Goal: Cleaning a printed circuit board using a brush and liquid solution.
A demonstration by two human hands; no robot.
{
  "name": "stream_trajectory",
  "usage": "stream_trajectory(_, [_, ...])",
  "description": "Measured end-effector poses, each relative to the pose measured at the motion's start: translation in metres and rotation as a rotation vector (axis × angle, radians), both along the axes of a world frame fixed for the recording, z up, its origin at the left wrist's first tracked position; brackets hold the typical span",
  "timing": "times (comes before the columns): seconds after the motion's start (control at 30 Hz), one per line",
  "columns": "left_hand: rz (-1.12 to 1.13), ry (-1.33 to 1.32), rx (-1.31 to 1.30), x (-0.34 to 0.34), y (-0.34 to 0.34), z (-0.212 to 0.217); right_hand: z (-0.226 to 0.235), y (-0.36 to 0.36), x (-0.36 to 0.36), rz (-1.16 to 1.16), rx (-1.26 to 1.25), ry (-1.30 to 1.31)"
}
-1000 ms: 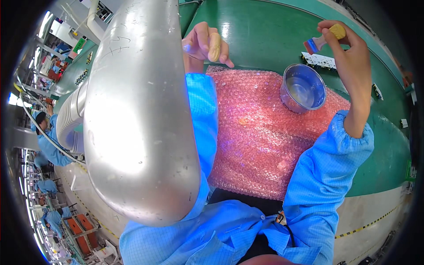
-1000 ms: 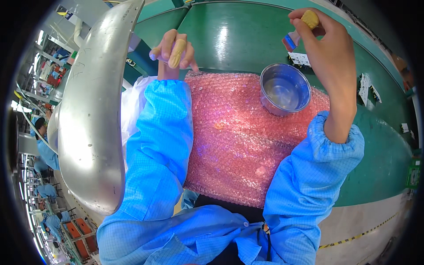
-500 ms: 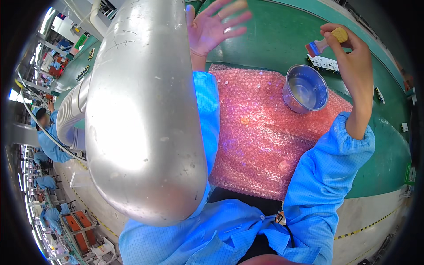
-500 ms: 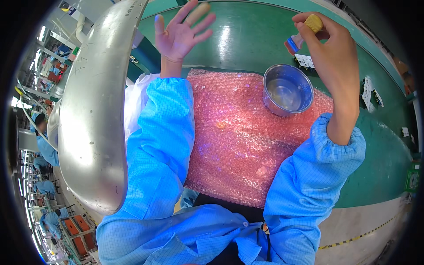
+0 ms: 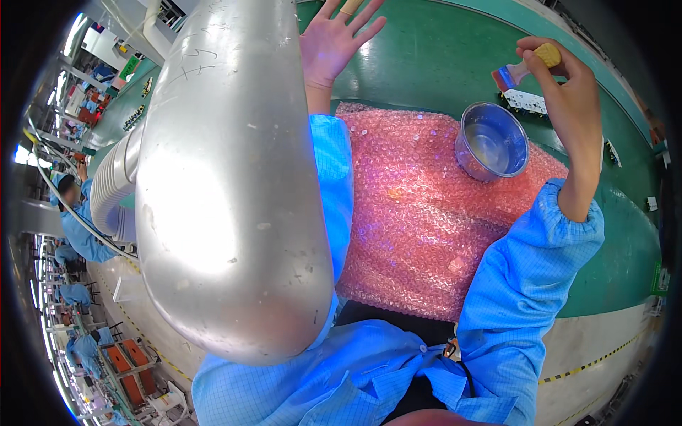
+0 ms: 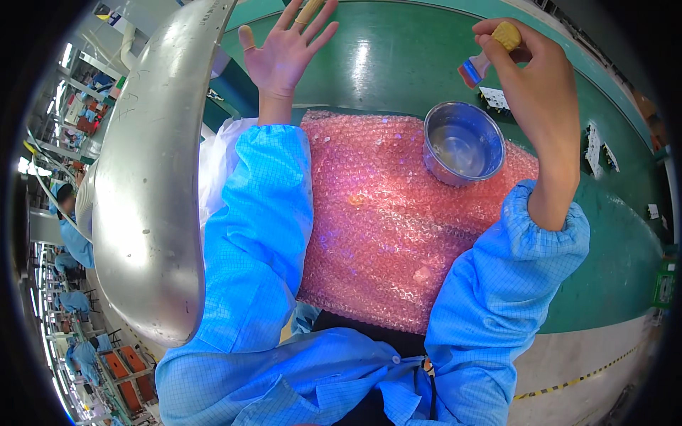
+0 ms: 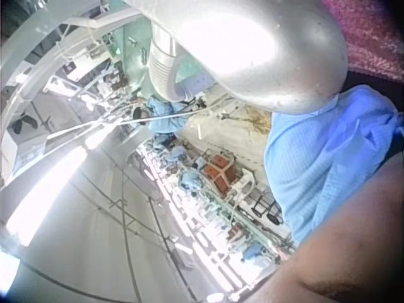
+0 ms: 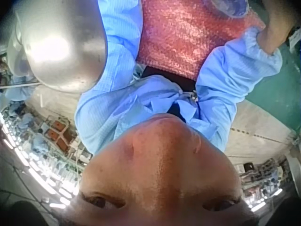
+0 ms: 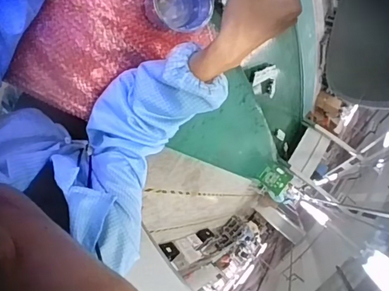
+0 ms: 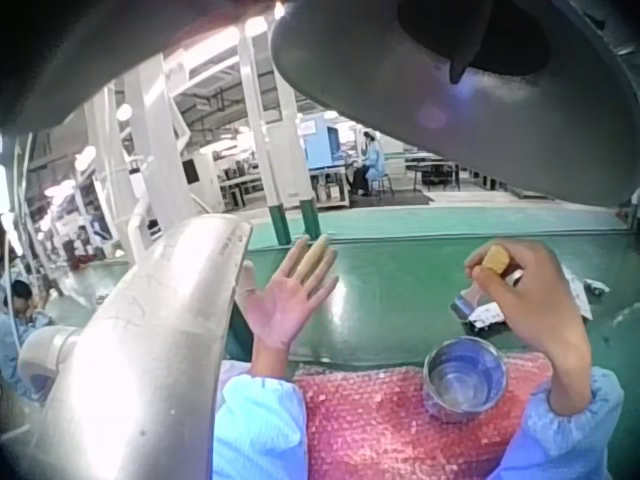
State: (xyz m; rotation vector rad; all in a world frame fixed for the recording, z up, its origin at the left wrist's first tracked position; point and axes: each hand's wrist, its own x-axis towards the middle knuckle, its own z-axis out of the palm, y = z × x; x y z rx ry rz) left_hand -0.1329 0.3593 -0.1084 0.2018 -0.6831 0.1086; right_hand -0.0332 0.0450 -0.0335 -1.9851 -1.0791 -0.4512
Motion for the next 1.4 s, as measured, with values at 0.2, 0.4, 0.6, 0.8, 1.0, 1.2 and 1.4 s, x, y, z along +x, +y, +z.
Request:
stream_trajectory(0.2, [-0.024,-0.093,0.222,0.015,0.006,-0.002,-0.004,0.000,0.004,0.023,0.024,0.012])
stream_trajectory(0.4, [0.825,0.614,1.008,0.037,0.001,-0.024,-0.002,-0.004,0.005,0.021,-0.033,0.057])
stream_trajectory(0.6, [1.581,0.946,1.614,0.054,0.033,-0.081,0.003,-0.010,0.005,0.018,-0.078,0.037])
stream_trajectory(0.8, [1.627,1.229,1.801,0.049,0.047,-0.115,-0.003,-0.009,0.010,0.072,-0.087,0.035])
stream_trajectory(1.0, [1.350,1.244,2.071,0.050,0.030,-0.117,-0.001,-0.019,0.013,0.103,-0.081,0.033])
stream_trajectory(1.2, [1.515,1.009,2.142,0.054,0.019,-0.125,0.001,-0.023,0.014,0.068,-0.096,0.045])
stream_trajectory(1.4, [0.849,0.579,0.686,0.067,0.015,-0.100,-0.003,-0.024,0.017,0.072,-0.099,0.116])
